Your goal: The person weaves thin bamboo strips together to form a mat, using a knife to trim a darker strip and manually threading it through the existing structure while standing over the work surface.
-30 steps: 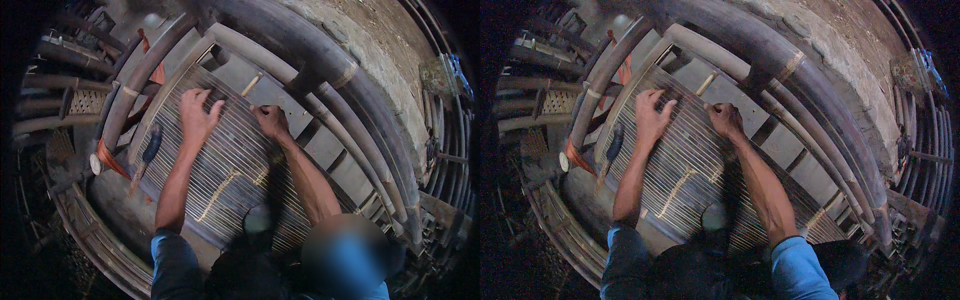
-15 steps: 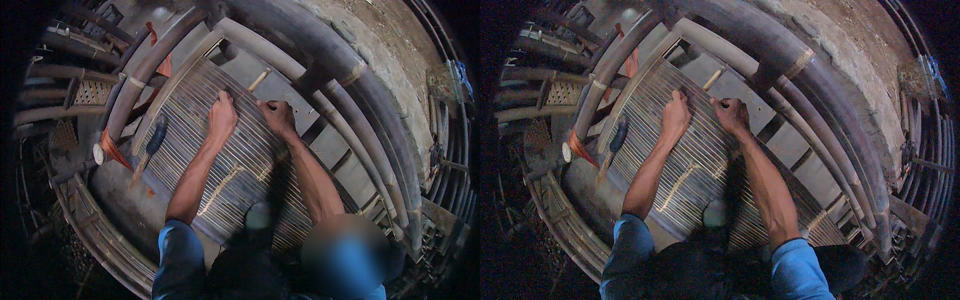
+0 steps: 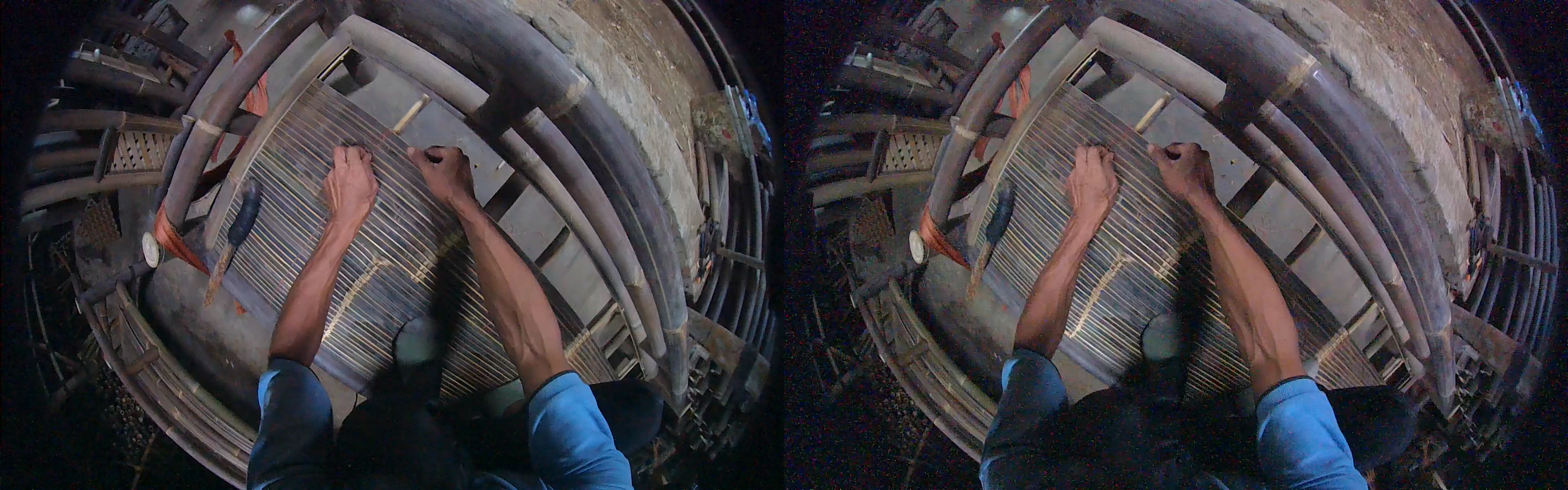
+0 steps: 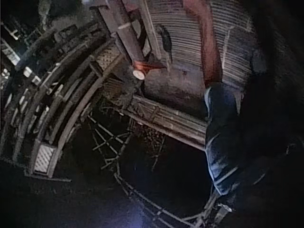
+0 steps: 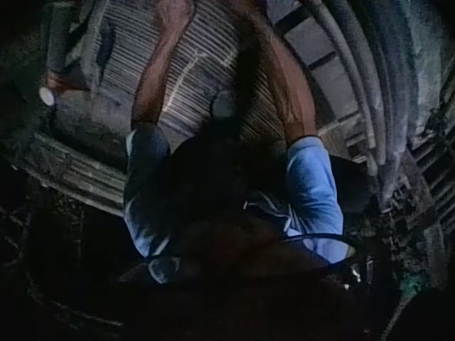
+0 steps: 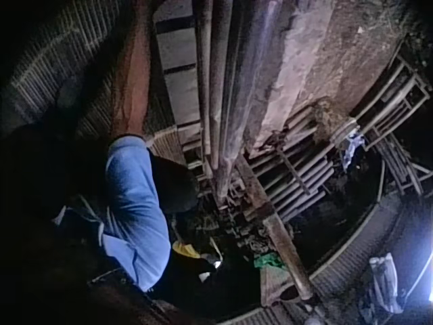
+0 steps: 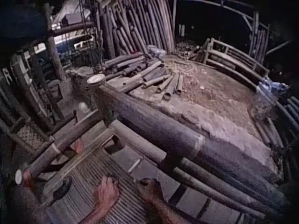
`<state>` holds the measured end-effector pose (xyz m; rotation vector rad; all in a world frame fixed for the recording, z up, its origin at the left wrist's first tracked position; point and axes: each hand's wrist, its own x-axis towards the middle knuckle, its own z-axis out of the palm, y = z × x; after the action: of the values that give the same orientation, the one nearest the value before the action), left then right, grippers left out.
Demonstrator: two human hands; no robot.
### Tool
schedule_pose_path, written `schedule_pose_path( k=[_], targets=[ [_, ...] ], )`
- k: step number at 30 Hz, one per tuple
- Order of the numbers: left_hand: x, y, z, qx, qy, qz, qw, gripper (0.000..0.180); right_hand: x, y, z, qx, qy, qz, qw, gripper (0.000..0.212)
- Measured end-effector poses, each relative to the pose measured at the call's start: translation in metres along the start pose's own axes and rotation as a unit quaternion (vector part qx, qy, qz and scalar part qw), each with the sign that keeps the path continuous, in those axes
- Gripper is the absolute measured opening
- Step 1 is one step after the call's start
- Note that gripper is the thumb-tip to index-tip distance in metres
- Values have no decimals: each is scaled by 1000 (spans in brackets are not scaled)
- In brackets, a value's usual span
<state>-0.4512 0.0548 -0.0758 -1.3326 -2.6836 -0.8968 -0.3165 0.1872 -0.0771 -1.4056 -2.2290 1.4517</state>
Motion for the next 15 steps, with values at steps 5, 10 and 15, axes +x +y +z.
schedule_pose_path(
  k=[5, 10, 15],
  targets=[
    [4, -10, -4, -24, -48, -14, 998, 24, 10, 25, 13, 22, 66, -39, 997, 57],
    [18, -29, -35, -159, -159, -88, 971, 37, 8, 25, 14, 6, 68, -35, 997, 57],
    [43, -22, -40, -436, -141, -159, 875, 40, 6, 14, 10, 9, 45, -11, 999, 58]
  ],
)
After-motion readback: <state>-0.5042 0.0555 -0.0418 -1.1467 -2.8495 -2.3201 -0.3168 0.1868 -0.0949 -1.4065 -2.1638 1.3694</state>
